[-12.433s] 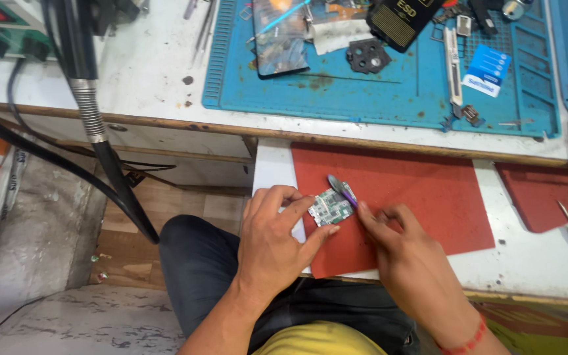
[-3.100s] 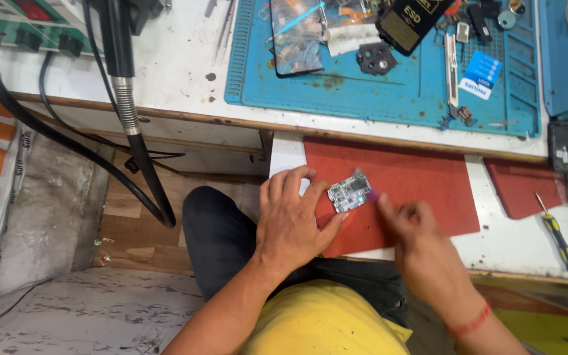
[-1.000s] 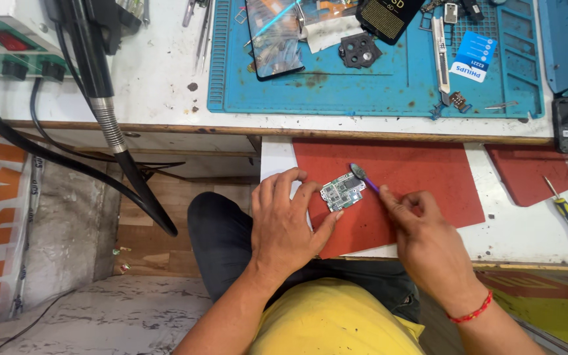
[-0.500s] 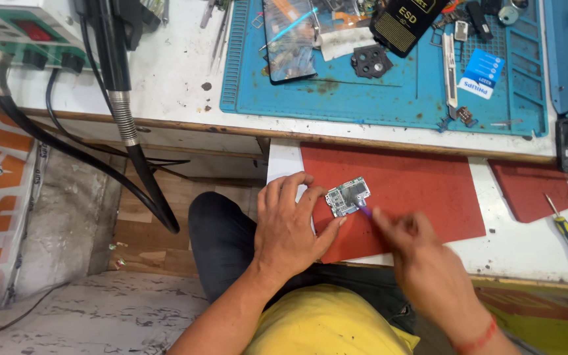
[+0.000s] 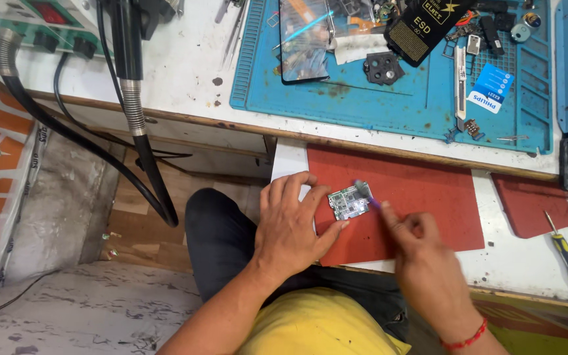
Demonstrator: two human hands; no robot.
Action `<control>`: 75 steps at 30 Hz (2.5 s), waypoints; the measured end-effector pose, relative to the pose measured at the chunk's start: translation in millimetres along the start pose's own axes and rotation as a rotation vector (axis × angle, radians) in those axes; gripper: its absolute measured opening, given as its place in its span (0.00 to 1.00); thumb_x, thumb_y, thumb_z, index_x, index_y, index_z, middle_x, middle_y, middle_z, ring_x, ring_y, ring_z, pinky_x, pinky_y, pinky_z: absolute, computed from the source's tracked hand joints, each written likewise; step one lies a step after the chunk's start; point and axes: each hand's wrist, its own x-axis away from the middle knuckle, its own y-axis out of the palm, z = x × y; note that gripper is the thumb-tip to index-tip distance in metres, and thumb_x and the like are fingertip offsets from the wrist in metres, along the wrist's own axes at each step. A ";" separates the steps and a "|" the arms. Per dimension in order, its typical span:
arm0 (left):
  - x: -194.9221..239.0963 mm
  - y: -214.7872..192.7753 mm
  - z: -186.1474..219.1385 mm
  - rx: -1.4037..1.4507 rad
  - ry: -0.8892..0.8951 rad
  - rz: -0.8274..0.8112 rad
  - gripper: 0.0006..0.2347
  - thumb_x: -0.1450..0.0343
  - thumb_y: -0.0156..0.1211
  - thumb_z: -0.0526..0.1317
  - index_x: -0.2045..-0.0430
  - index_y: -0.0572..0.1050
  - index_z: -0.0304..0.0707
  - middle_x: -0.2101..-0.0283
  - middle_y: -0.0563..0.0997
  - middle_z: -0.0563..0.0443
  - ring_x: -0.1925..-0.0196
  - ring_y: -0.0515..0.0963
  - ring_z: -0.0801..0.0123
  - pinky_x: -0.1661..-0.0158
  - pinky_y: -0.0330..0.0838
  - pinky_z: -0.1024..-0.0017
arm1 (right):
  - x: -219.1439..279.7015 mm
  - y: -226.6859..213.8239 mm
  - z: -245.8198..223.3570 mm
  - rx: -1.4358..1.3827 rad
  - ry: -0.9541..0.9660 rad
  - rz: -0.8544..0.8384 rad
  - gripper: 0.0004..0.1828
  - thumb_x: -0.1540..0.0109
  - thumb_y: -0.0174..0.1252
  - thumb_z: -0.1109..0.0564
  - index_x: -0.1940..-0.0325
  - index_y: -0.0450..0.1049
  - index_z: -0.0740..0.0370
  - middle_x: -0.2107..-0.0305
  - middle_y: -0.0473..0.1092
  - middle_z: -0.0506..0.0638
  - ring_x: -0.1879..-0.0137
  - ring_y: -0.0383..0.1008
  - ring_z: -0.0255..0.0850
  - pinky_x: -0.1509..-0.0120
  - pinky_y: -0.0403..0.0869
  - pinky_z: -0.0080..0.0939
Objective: The person cleans a small green circuit board on a red mat using a toothbrush and a hot air gun. They scrub the board with the toothbrush, apply heat with the hot air gun, and repeat the scrubbing process to remove residue.
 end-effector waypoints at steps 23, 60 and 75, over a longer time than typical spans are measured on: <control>-0.4 -0.7 2.6 -0.034 0.024 -0.002 0.21 0.37 0.71 0.51 0.58 0.78 0.35 0.47 0.72 0.44 0.42 0.68 0.51 0.42 0.59 0.51 | -5.1 0.4 -9.6 -0.030 -0.026 -0.007 0.38 0.43 0.52 0.67 0.29 0.67 0.42 0.58 0.68 0.55 0.68 0.76 0.57 0.64 0.74 0.57; -1.7 23.4 -8.5 -0.158 0.024 0.071 0.22 0.46 0.72 0.54 0.60 0.81 0.49 0.49 0.75 0.49 0.45 0.72 0.53 0.46 0.63 0.51 | -0.9 2.6 7.9 -0.189 -0.224 0.178 0.31 0.41 0.50 0.62 0.34 0.73 0.44 0.62 0.68 0.57 0.65 0.78 0.55 0.65 0.77 0.54; 0.8 51.1 -32.5 -0.199 -0.022 0.123 0.25 0.52 0.76 0.58 0.65 0.85 0.53 0.55 0.78 0.55 0.48 0.75 0.59 0.45 0.66 0.52 | -7.4 4.1 12.5 -0.113 -0.148 0.051 0.34 0.39 0.49 0.62 0.27 0.67 0.45 0.57 0.68 0.58 0.67 0.77 0.56 0.63 0.77 0.56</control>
